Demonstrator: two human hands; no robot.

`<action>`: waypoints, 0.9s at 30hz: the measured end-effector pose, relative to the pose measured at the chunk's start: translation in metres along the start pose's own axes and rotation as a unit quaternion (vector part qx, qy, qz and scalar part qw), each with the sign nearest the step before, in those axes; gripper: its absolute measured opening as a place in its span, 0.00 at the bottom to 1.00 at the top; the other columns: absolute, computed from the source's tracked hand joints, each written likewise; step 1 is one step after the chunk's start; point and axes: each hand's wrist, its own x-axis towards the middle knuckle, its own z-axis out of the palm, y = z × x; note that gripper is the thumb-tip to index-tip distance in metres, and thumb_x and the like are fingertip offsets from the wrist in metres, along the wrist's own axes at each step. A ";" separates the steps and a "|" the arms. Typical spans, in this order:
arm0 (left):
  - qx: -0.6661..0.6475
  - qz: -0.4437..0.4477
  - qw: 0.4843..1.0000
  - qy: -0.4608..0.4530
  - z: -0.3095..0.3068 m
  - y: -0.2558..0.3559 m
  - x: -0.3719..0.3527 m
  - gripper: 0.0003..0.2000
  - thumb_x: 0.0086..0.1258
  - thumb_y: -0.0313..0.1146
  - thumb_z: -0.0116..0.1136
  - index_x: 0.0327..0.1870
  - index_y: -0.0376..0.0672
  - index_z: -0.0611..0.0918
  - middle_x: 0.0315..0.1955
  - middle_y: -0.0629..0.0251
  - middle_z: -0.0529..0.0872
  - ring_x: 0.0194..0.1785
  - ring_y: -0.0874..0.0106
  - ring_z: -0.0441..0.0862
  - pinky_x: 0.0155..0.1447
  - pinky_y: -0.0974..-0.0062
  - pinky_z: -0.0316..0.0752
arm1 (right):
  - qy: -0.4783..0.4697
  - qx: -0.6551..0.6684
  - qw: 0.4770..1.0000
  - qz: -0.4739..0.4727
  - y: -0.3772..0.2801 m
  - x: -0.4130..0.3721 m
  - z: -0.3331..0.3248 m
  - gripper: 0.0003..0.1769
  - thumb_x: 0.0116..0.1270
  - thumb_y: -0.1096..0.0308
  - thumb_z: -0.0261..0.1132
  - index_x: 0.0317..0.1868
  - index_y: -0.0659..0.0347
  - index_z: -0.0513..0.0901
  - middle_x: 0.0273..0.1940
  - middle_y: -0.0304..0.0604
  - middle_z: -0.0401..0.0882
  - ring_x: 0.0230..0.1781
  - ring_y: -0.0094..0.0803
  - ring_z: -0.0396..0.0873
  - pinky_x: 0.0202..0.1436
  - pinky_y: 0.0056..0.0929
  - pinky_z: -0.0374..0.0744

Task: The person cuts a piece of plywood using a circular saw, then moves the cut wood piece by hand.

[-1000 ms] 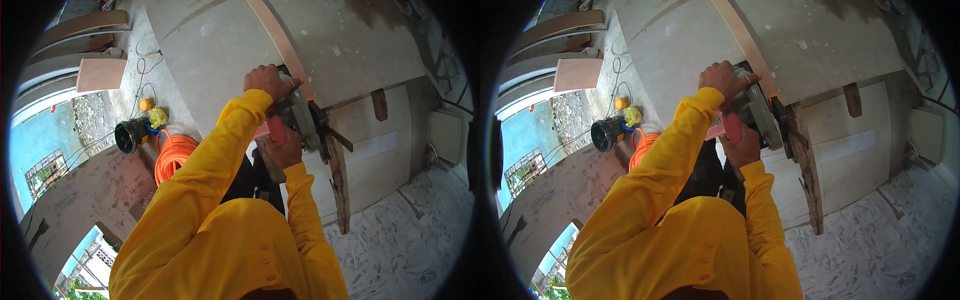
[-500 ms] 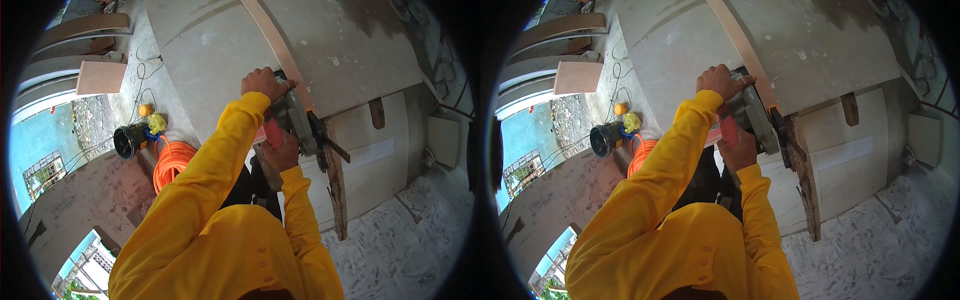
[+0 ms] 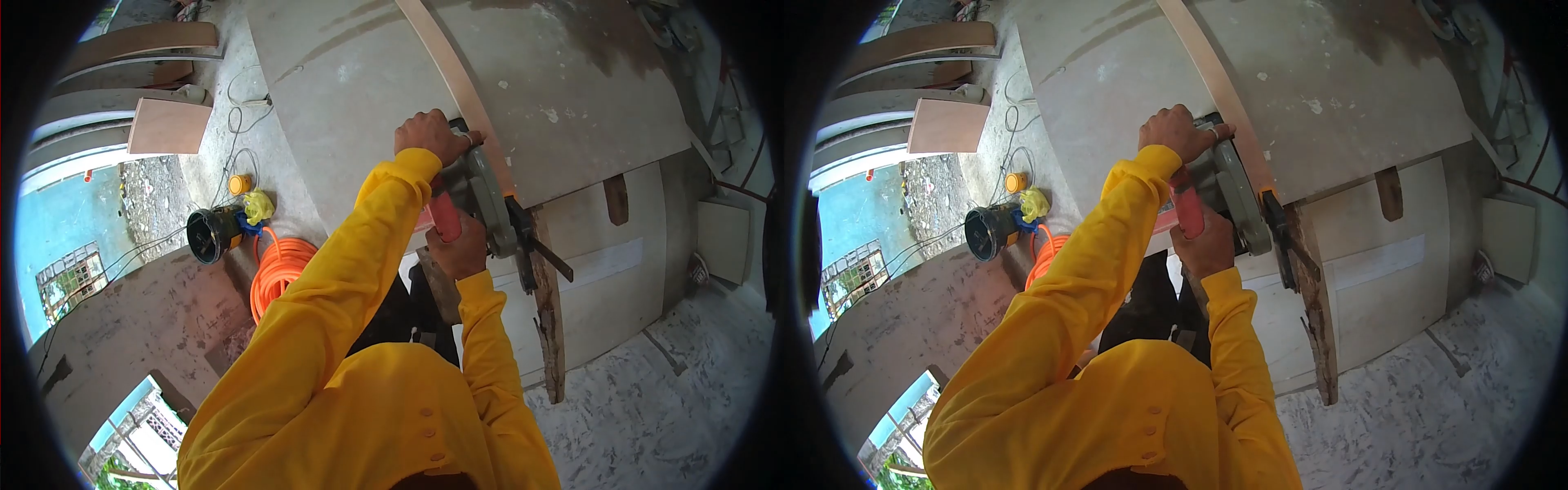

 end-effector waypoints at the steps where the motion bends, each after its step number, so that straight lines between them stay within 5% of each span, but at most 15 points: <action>1: -0.003 0.004 1.000 0.004 0.001 0.000 0.003 0.45 0.49 0.76 0.55 0.41 0.32 0.82 0.39 0.48 0.85 0.45 0.55 0.84 0.51 0.63 0.77 | 0.009 0.013 1.000 -0.006 0.000 0.001 0.000 0.14 0.50 0.70 0.67 0.39 0.64 0.80 0.27 0.45 0.79 0.26 0.34 0.78 0.37 0.30 0.77; 27: 0.001 -0.011 0.999 0.042 -0.028 -0.010 0.036 0.37 0.55 0.68 0.58 0.47 0.37 0.83 0.45 0.51 0.85 0.49 0.58 0.83 0.53 0.65 0.77 | 0.011 -0.010 0.999 -0.029 -0.012 0.049 0.021 0.14 0.51 0.70 0.67 0.39 0.64 0.81 0.26 0.48 0.80 0.25 0.38 0.79 0.36 0.31 0.77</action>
